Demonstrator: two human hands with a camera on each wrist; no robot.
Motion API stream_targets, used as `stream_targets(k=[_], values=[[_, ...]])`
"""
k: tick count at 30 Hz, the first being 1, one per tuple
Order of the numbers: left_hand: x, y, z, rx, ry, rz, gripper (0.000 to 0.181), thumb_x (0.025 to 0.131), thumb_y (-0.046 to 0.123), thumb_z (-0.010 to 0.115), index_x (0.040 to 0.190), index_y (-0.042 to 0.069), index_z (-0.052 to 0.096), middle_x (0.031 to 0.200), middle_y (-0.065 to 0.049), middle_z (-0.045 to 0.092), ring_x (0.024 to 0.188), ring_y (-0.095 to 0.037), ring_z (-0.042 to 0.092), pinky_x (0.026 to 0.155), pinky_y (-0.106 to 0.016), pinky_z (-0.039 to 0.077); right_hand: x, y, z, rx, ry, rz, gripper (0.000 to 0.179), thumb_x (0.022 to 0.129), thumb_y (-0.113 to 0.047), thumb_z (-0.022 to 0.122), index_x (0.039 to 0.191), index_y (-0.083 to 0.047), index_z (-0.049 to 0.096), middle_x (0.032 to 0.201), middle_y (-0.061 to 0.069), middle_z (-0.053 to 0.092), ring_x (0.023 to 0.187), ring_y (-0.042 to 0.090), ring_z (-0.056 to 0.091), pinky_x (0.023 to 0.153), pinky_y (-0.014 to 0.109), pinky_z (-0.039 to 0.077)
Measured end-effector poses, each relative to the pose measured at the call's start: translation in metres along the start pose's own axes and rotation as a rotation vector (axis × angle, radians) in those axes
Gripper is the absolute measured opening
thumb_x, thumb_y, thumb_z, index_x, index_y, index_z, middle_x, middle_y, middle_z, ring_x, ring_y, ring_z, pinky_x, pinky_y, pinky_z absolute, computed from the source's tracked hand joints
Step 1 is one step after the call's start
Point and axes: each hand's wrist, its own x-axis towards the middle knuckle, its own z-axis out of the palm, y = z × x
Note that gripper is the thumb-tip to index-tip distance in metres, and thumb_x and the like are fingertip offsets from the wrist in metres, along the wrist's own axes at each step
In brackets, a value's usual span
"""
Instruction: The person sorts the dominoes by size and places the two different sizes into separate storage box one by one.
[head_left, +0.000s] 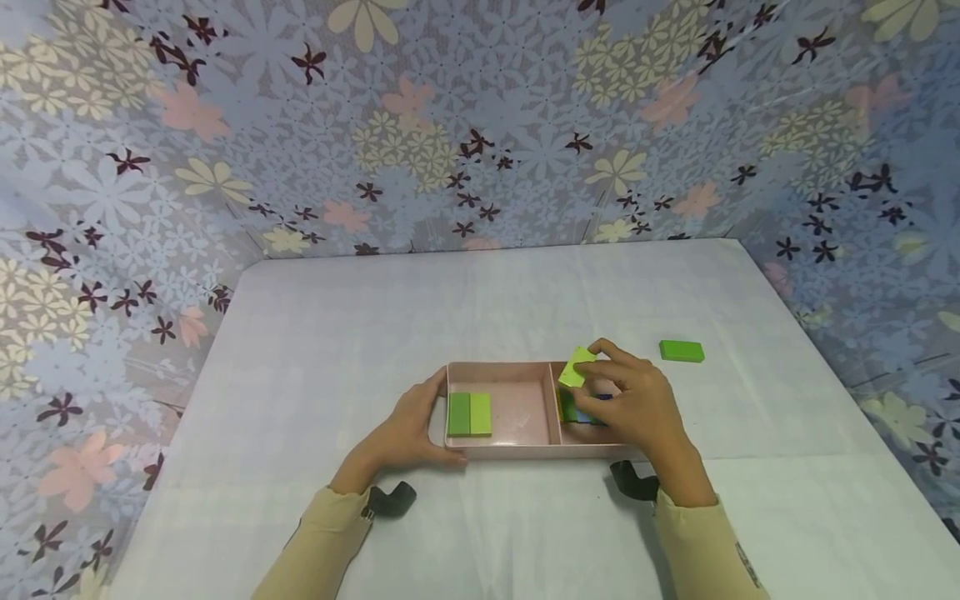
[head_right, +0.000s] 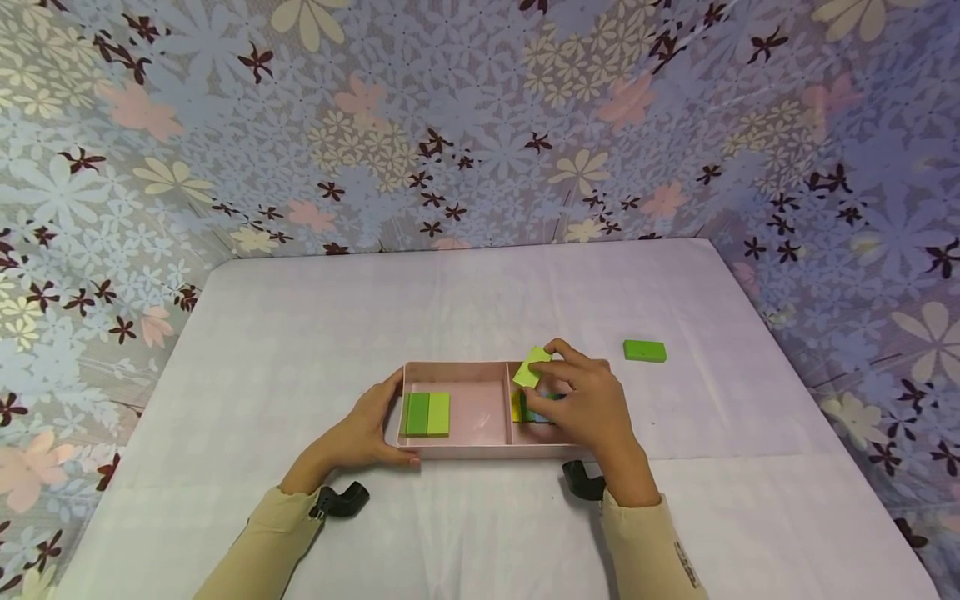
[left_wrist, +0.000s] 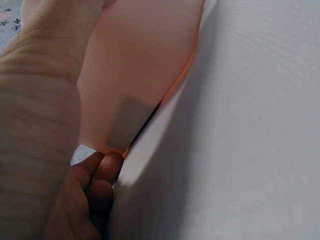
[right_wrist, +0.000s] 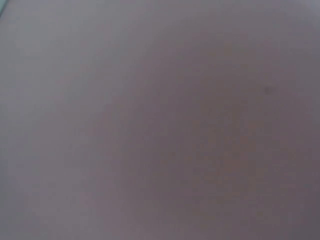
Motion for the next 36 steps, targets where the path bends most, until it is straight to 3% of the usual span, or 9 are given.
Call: stream_targets(k=[7,12,18,24,30,36], values=[[0.0,-0.001,0.001,0.023,0.001,-0.016,0.134,0.053,0.068,0.08,0.154,0.023,0.003,0.148,0.003,0.035,0.135,-0.018,0.028,0.112,-0.043,0.021,0.01,-0.01,0.012,0.011,0.009,-0.169,0.019,0.065,-0.023,0.078,0.084,-0.022,0.078,0.097,-0.009,0.067,0.049,-0.007,0.033,0.042,0.013,0.023],[0.0,-0.002,0.001,0.025,0.011,-0.002,0.134,0.054,0.067,0.081,0.154,0.019,0.006,0.144,0.002,0.039,0.133,-0.018,0.031,0.111,-0.044,0.022,0.007,-0.016,0.018,0.024,-0.064,-0.159,0.022,0.067,-0.026,0.077,0.089,-0.02,0.078,0.103,-0.006,0.066,0.06,0.001,0.053,0.049,0.011,0.033],[0.0,-0.003,0.001,0.013,0.012,0.005,0.134,0.054,0.066,0.082,0.154,0.02,0.006,0.141,0.003,0.041,0.131,-0.017,0.033,0.11,-0.044,0.023,0.007,-0.023,0.027,0.142,-0.183,-0.105,0.025,0.07,-0.022,0.078,0.094,-0.016,0.077,0.113,0.0,0.064,0.065,0.016,0.053,0.053,0.015,0.034],[-0.001,-0.002,0.0,0.009,-0.004,-0.017,0.133,0.054,0.067,0.081,0.154,0.024,0.003,0.145,0.003,0.037,0.134,-0.018,0.03,0.111,-0.044,0.022,0.008,-0.027,0.035,0.137,-0.193,-0.133,0.027,0.067,-0.024,0.08,0.092,-0.015,0.078,0.113,0.002,0.065,0.078,0.012,0.058,0.06,0.022,0.044],[-0.002,0.0,-0.003,0.0,0.012,-0.011,0.133,0.053,0.065,0.082,0.154,0.025,0.005,0.144,0.002,0.038,0.133,-0.019,0.032,0.111,-0.045,0.023,0.013,-0.035,0.045,0.212,-0.226,-0.162,0.025,0.068,-0.021,0.078,0.092,-0.015,0.077,0.108,0.001,0.065,0.063,0.014,0.055,0.054,0.018,0.04],[0.0,-0.001,-0.001,-0.002,-0.009,-0.015,0.133,0.055,0.063,0.083,0.154,0.029,0.001,0.148,0.001,0.034,0.135,-0.021,0.029,0.11,-0.046,0.024,0.016,-0.047,0.051,0.187,-0.292,-0.129,0.029,0.067,-0.028,0.084,0.093,-0.019,0.078,0.114,-0.001,0.066,0.083,0.011,0.062,0.058,0.02,0.046]])
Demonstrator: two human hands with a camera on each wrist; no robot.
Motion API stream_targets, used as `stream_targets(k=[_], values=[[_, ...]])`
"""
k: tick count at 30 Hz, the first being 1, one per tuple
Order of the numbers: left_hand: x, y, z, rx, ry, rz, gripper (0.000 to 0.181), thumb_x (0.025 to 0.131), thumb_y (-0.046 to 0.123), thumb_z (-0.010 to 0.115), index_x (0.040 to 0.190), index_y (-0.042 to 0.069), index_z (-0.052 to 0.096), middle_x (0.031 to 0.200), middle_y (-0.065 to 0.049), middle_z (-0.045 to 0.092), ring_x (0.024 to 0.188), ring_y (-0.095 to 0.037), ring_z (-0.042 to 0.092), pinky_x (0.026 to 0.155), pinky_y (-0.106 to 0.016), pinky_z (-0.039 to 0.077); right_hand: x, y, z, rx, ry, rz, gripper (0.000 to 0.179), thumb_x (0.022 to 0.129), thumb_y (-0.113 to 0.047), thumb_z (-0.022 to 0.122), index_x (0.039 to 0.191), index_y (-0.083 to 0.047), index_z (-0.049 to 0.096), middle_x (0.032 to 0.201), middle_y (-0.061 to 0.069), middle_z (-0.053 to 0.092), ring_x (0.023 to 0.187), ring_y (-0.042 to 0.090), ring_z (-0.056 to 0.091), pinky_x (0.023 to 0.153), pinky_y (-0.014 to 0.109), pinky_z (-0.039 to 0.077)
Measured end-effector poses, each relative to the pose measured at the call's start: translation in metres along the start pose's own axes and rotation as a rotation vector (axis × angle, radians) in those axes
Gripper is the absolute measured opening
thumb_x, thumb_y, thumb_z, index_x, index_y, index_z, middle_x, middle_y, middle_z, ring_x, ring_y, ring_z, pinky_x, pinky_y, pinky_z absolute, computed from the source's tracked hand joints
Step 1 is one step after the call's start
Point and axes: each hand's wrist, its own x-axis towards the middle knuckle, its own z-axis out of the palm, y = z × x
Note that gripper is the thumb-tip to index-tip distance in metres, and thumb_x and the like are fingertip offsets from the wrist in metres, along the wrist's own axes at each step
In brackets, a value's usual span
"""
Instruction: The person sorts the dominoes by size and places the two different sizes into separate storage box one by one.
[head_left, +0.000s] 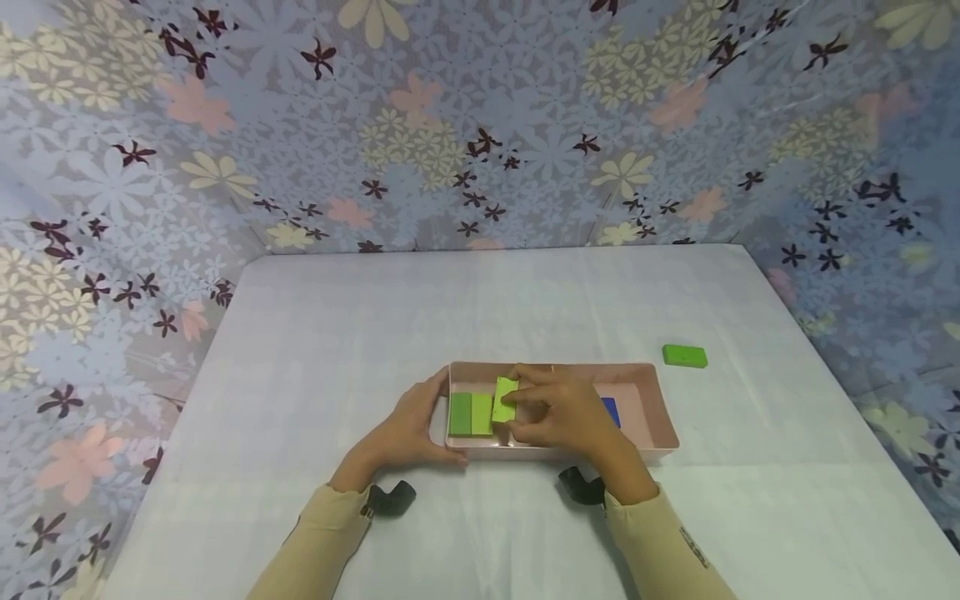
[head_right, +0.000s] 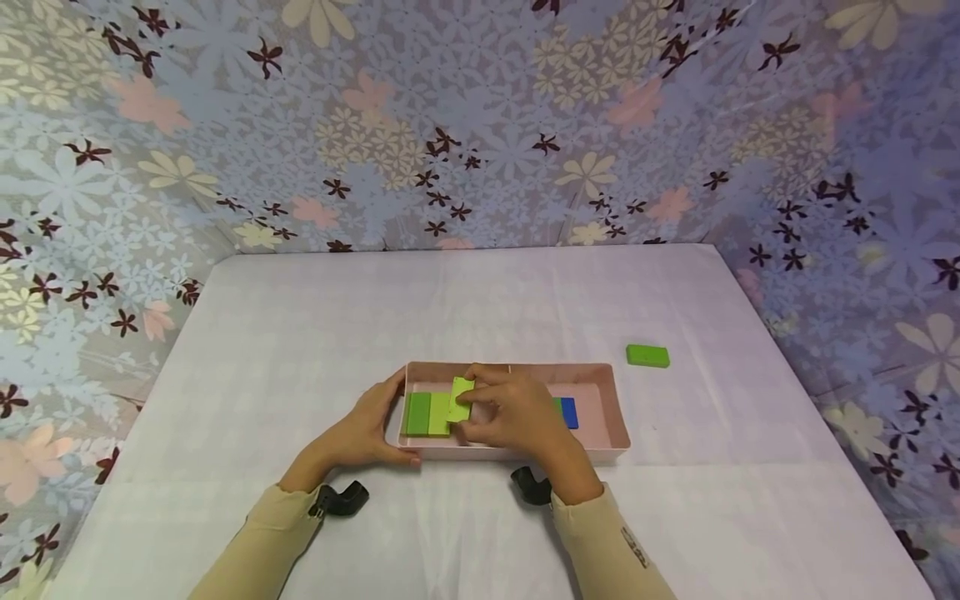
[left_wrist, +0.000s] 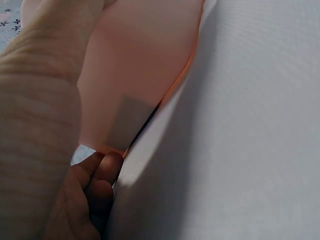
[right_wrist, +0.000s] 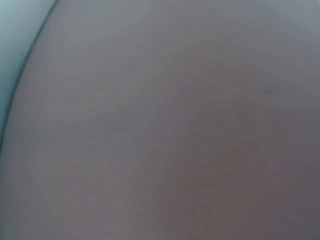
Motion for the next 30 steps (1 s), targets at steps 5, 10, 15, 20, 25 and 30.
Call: stream_targets(k=[5,10,15,20,25,30], values=[[0.0,-0.002,0.0,0.002,-0.005,-0.004,0.134,0.053,0.069,0.08,0.153,0.03,0.001,0.147,0.0,0.034,0.135,-0.021,0.029,0.109,-0.046,0.026,0.005,-0.002,0.007,-0.082,-0.002,-0.055,0.027,0.069,-0.032,0.081,0.093,-0.02,0.078,0.111,-0.001,0.066,0.076,0.006,0.06,0.06,0.023,0.048],[0.002,-0.002,-0.002,0.014,0.008,0.004,0.132,0.053,0.073,0.076,0.153,0.03,0.001,0.147,0.001,0.034,0.134,-0.021,0.029,0.109,-0.046,0.026,0.014,-0.003,0.011,-0.11,-0.049,-0.087,0.026,0.069,-0.033,0.079,0.091,-0.02,0.078,0.105,-0.003,0.066,0.067,0.004,0.053,0.061,0.027,0.045],[0.001,-0.003,-0.002,0.008,-0.001,-0.007,0.131,0.054,0.07,0.078,0.152,0.034,0.0,0.148,0.005,0.033,0.135,-0.019,0.029,0.109,-0.047,0.026,0.018,-0.009,0.012,-0.147,-0.155,-0.028,0.027,0.069,-0.035,0.08,0.091,-0.021,0.078,0.104,-0.004,0.066,0.058,0.001,0.046,0.052,0.02,0.041],[0.001,-0.003,-0.001,0.007,-0.006,-0.015,0.132,0.054,0.068,0.08,0.152,0.035,-0.001,0.149,0.006,0.031,0.137,-0.019,0.026,0.111,-0.046,0.023,0.019,-0.01,0.009,-0.24,-0.181,0.044,0.024,0.066,-0.039,0.08,0.086,-0.026,0.078,0.09,-0.013,0.063,0.06,-0.001,0.049,0.066,0.034,0.035],[0.001,-0.002,-0.003,0.011,-0.004,-0.018,0.134,0.052,0.07,0.079,0.153,0.033,-0.001,0.15,0.004,0.031,0.138,-0.019,0.025,0.111,-0.047,0.021,0.018,-0.008,0.004,-0.289,-0.235,0.097,0.024,0.063,-0.042,0.08,0.084,-0.031,0.077,0.092,-0.017,0.064,0.074,-0.001,0.057,0.073,0.04,0.027],[0.001,-0.002,-0.003,0.003,-0.001,-0.009,0.133,0.053,0.068,0.081,0.153,0.031,0.002,0.149,0.003,0.033,0.137,-0.02,0.027,0.111,-0.047,0.021,0.019,-0.01,0.004,-0.3,-0.297,0.133,0.026,0.061,-0.045,0.08,0.083,-0.032,0.078,0.109,-0.009,0.068,0.093,0.006,0.061,0.077,0.043,0.026]])
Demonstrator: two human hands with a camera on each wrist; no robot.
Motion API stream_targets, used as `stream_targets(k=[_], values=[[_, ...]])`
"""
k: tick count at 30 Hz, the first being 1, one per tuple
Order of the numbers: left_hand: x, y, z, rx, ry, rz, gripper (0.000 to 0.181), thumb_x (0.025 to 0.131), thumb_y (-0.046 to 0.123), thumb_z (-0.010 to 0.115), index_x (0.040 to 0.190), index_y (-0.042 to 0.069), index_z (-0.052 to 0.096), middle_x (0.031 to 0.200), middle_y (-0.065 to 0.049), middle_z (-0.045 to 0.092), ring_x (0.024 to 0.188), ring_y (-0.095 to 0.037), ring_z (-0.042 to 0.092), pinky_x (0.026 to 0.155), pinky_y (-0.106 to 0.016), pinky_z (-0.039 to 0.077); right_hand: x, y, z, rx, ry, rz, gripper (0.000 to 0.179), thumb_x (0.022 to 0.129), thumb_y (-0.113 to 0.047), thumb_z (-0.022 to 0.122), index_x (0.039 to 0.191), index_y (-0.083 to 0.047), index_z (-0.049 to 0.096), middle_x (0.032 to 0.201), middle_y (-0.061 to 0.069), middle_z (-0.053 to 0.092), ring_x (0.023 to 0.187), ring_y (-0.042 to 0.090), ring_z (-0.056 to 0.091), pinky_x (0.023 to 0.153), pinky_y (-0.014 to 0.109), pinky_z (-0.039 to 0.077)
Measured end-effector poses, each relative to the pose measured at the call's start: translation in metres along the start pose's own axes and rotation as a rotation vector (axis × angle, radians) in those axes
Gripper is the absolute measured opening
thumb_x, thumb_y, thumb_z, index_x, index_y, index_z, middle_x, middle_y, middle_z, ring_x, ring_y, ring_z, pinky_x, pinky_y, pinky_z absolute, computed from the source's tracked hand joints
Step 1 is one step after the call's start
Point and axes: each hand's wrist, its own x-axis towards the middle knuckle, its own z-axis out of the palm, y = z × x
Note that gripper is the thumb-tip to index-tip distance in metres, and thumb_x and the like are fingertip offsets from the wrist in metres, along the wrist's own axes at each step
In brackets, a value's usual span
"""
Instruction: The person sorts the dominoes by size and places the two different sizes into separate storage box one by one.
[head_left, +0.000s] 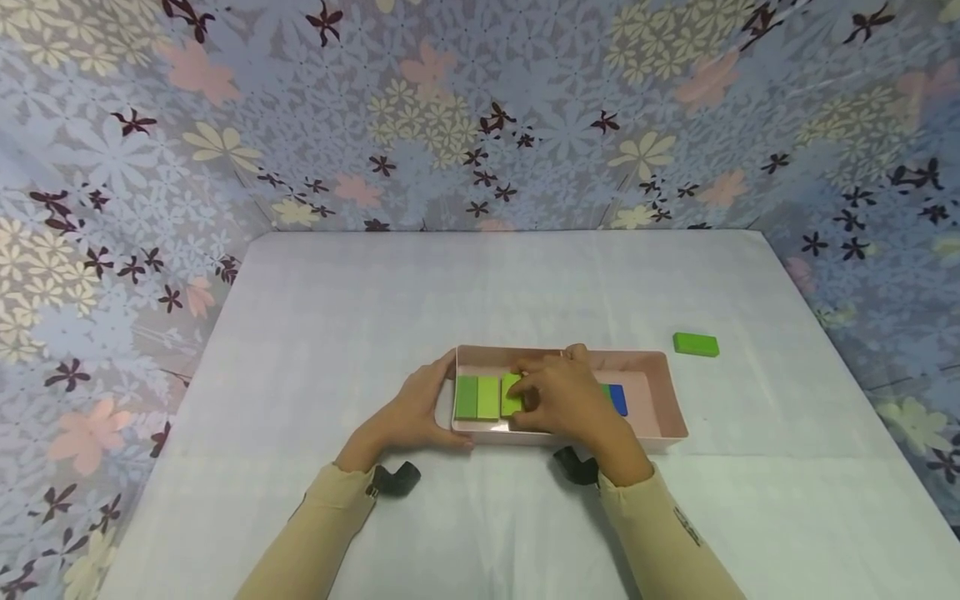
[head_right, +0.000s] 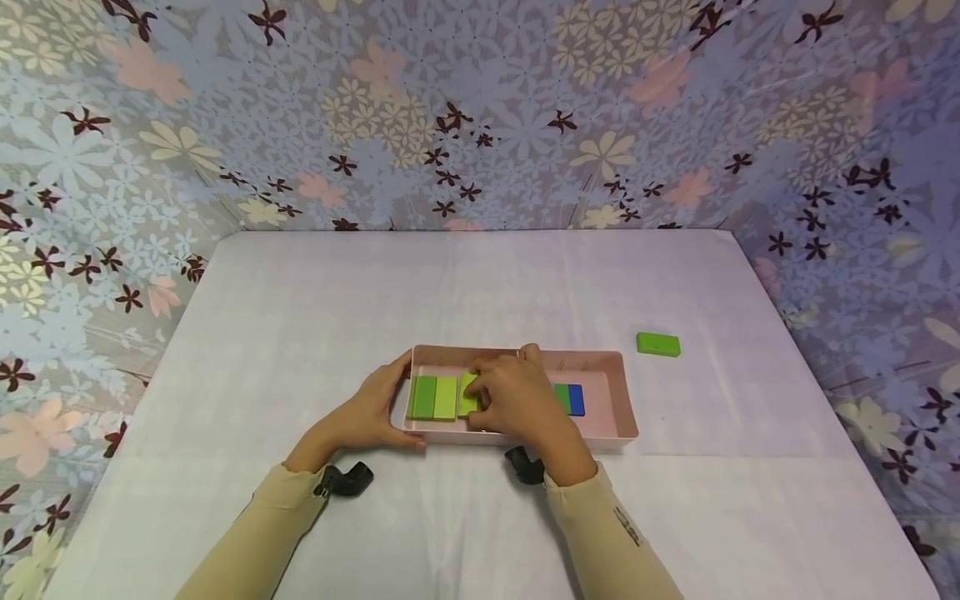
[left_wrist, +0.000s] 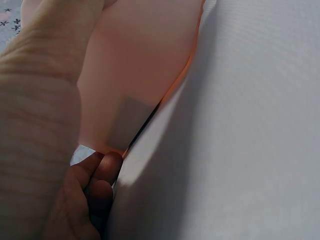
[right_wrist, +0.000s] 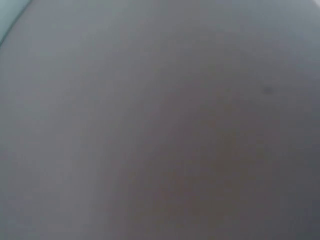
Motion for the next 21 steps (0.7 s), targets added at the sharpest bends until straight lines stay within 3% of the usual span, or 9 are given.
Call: stream_targets(k=[7,14,21], values=[[0.0014,-0.0012,-0.0003,-0.005,0.01,0.019,0.132,0.053,0.062,0.084,0.153,0.032,0.003,0.142,0.006,0.038,0.133,-0.018,0.031,0.11,-0.047,0.023,0.0028,-0.0037,0.0014,0.001,-0.043,0.048,0.031,0.06,-0.047,0.08,0.087,-0.032,0.078,0.115,-0.005,0.067,0.096,0.011,0.06,0.076,0.041,0.023],[0.0039,-0.0023,-0.0011,-0.003,0.021,0.063,0.132,0.053,0.061,0.085,0.153,0.031,0.004,0.135,0.007,0.043,0.126,-0.016,0.036,0.108,-0.046,0.026,0.0036,-0.0031,0.0013,0.025,-0.042,0.042,0.028,0.061,-0.046,0.081,0.086,-0.032,0.077,0.115,-0.006,0.067,0.097,0.008,0.06,0.075,0.041,0.022],[0.0024,-0.0022,-0.0009,-0.005,0.009,0.051,0.132,0.053,0.063,0.084,0.153,0.028,0.004,0.135,0.006,0.043,0.128,-0.016,0.035,0.11,-0.046,0.024,0.0034,-0.0038,0.0026,0.057,-0.058,0.038,0.027,0.06,-0.045,0.084,0.083,-0.032,0.077,0.102,-0.011,0.07,0.089,0.003,0.059,0.075,0.041,0.022]])
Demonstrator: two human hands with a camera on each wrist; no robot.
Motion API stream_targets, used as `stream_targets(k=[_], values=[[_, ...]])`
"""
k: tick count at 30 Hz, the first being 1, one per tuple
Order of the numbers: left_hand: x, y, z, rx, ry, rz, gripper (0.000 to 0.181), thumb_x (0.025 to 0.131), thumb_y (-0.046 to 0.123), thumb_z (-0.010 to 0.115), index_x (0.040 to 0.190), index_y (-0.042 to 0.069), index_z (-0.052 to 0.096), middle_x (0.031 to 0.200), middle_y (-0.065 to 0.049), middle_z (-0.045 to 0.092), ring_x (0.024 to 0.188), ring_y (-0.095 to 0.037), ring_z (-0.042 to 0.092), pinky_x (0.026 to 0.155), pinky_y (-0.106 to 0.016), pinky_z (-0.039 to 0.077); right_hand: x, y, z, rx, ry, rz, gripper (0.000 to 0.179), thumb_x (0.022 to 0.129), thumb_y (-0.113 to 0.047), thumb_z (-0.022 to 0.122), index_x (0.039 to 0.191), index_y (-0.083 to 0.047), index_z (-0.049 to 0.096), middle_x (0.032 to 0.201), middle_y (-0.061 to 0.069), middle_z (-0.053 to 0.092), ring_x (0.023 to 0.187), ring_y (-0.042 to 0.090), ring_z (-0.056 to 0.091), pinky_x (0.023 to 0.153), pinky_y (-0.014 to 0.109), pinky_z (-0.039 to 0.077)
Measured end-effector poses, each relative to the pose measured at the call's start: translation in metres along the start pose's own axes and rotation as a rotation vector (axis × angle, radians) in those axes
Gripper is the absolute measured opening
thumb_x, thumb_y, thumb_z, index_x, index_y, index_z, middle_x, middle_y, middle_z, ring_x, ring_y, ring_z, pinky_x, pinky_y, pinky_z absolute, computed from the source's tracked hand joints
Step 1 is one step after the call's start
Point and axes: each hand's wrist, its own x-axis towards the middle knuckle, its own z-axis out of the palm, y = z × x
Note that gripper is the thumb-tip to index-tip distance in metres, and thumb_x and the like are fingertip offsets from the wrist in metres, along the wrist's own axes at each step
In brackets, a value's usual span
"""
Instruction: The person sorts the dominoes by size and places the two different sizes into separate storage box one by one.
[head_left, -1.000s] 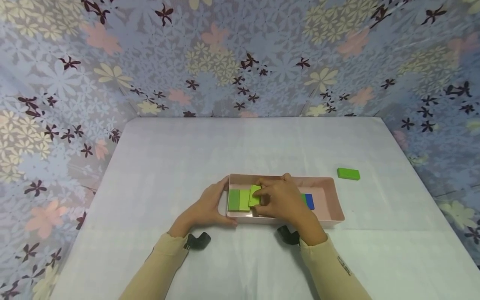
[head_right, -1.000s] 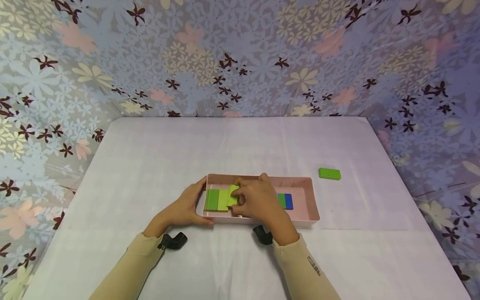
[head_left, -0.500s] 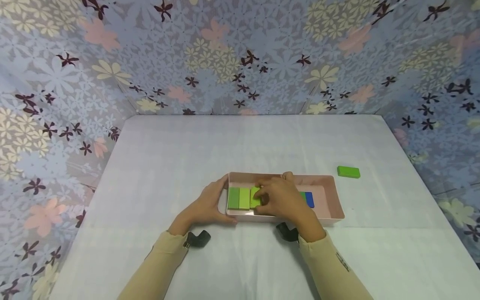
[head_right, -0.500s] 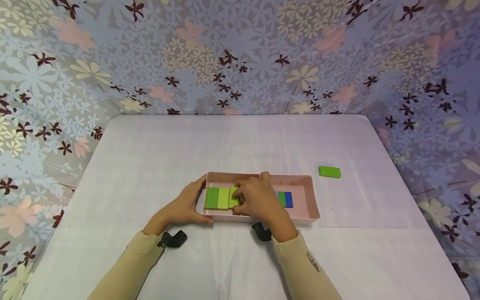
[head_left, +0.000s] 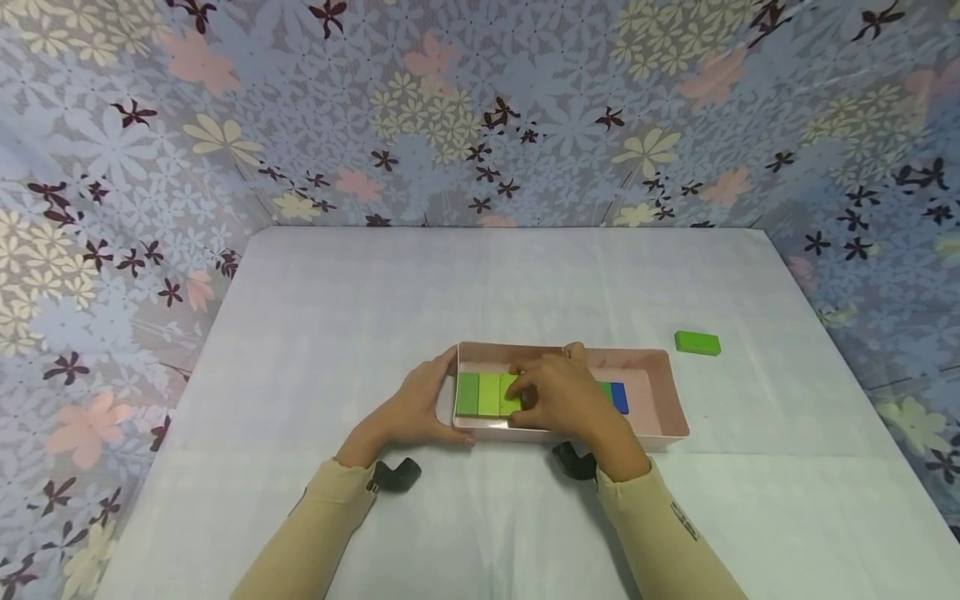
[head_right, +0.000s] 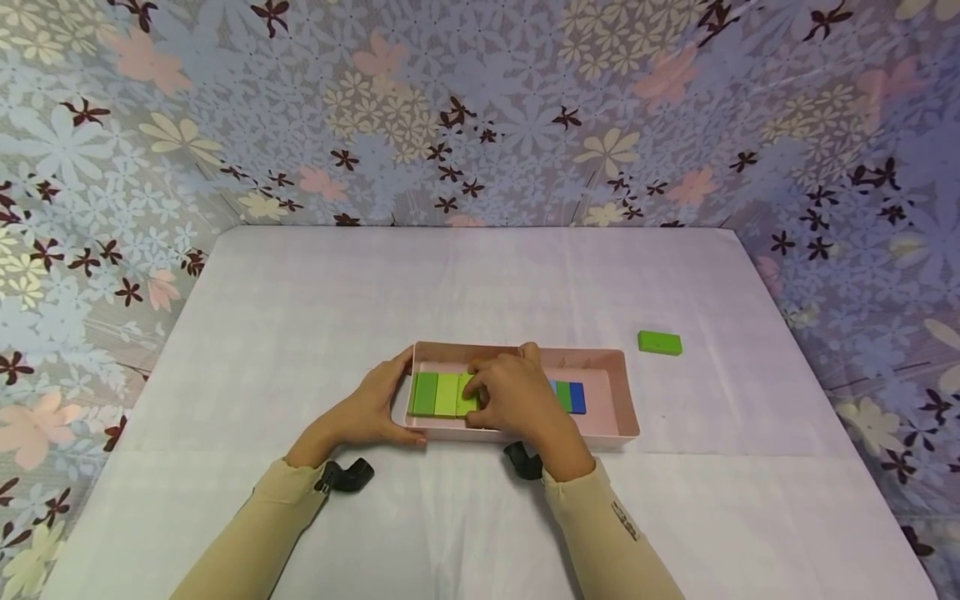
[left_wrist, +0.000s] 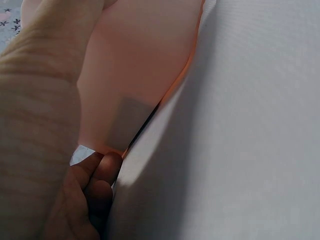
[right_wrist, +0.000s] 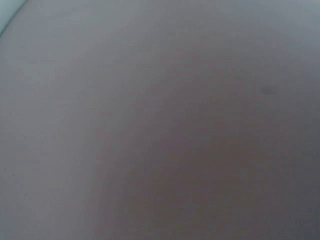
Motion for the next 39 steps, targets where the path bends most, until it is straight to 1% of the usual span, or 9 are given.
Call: stream_targets(k=[5,7,13,17,21,25,31,36,39], values=[[0.001,-0.001,0.0,-0.004,0.001,-0.005,0.133,0.053,0.062,0.084,0.153,0.031,0.003,0.139,0.007,0.042,0.131,-0.017,0.032,0.11,-0.046,0.022,0.0,0.0,0.0,-0.009,-0.008,-0.001,0.027,0.06,-0.045,0.085,0.083,-0.031,0.077,0.097,-0.014,0.068,0.085,0.001,0.058,0.076,0.041,0.024],[0.0,0.0,0.0,-0.006,0.0,-0.014,0.133,0.052,0.063,0.084,0.153,0.032,0.002,0.14,0.006,0.041,0.133,-0.017,0.031,0.111,-0.046,0.021,0.0,0.0,0.0,-0.014,-0.009,-0.003,0.028,0.06,-0.044,0.085,0.083,-0.031,0.077,0.101,-0.014,0.068,0.085,0.001,0.058,0.076,0.042,0.025],[-0.002,0.0,0.001,0.012,-0.017,-0.051,0.135,0.052,0.069,0.08,0.153,0.03,0.0,0.145,0.005,0.037,0.136,-0.018,0.027,0.112,-0.045,0.019,-0.001,-0.001,0.001,0.001,-0.018,0.011,0.027,0.06,-0.043,0.085,0.084,-0.031,0.077,0.103,-0.014,0.067,0.086,0.002,0.058,0.077,0.042,0.025],[-0.003,0.0,0.002,0.005,-0.016,-0.057,0.136,0.052,0.069,0.08,0.154,0.027,0.001,0.147,0.003,0.034,0.137,-0.02,0.027,0.112,-0.046,0.019,-0.003,-0.001,0.001,0.006,-0.017,0.01,0.028,0.061,-0.043,0.085,0.085,-0.031,0.077,0.106,-0.012,0.067,0.089,0.004,0.058,0.077,0.044,0.024],[-0.004,0.002,0.003,0.002,-0.027,-0.076,0.135,0.053,0.068,0.081,0.154,0.028,0.0,0.151,0.001,0.03,0.139,-0.022,0.024,0.111,-0.048,0.02,-0.005,0.0,0.001,0.031,-0.006,0.001,0.029,0.063,-0.044,0.085,0.088,-0.032,0.077,0.111,-0.01,0.067,0.093,0.006,0.058,0.077,0.044,0.023],[-0.003,0.003,0.002,0.011,-0.029,-0.074,0.135,0.053,0.068,0.08,0.154,0.028,0.0,0.151,0.0,0.03,0.139,-0.023,0.024,0.111,-0.048,0.021,-0.006,0.001,0.0,0.039,0.034,-0.004,0.031,0.065,-0.045,0.084,0.092,-0.032,0.076,0.115,-0.01,0.067,0.094,0.008,0.056,0.078,0.044,0.022],[-0.003,0.002,0.003,0.02,-0.013,-0.04,0.134,0.054,0.071,0.078,0.154,0.025,0.002,0.149,0.0,0.033,0.137,-0.022,0.026,0.111,-0.048,0.021,-0.009,0.005,-0.005,0.073,0.112,0.01,0.034,0.068,-0.042,0.082,0.1,-0.029,0.075,0.108,-0.015,0.068,0.092,0.006,0.058,0.078,0.043,0.021],[-0.003,0.002,0.003,0.025,-0.007,-0.023,0.134,0.054,0.072,0.077,0.154,0.023,0.002,0.146,0.003,0.036,0.135,-0.02,0.029,0.111,-0.047,0.021,-0.015,0.015,-0.015,0.06,0.236,0.008,0.027,0.076,-0.038,0.078,0.101,-0.031,0.074,0.103,-0.018,0.068,0.078,0.008,0.054,0.076,0.044,0.02],[-0.004,0.003,0.002,0.025,-0.005,-0.029,0.135,0.053,0.071,0.078,0.154,0.024,0.002,0.148,0.003,0.034,0.136,-0.02,0.028,0.111,-0.047,0.021,-0.02,0.023,-0.02,0.029,0.313,-0.007,0.024,0.078,-0.036,0.076,0.101,-0.032,0.073,0.101,-0.017,0.069,0.077,0.008,0.054,0.075,0.046,0.019]])
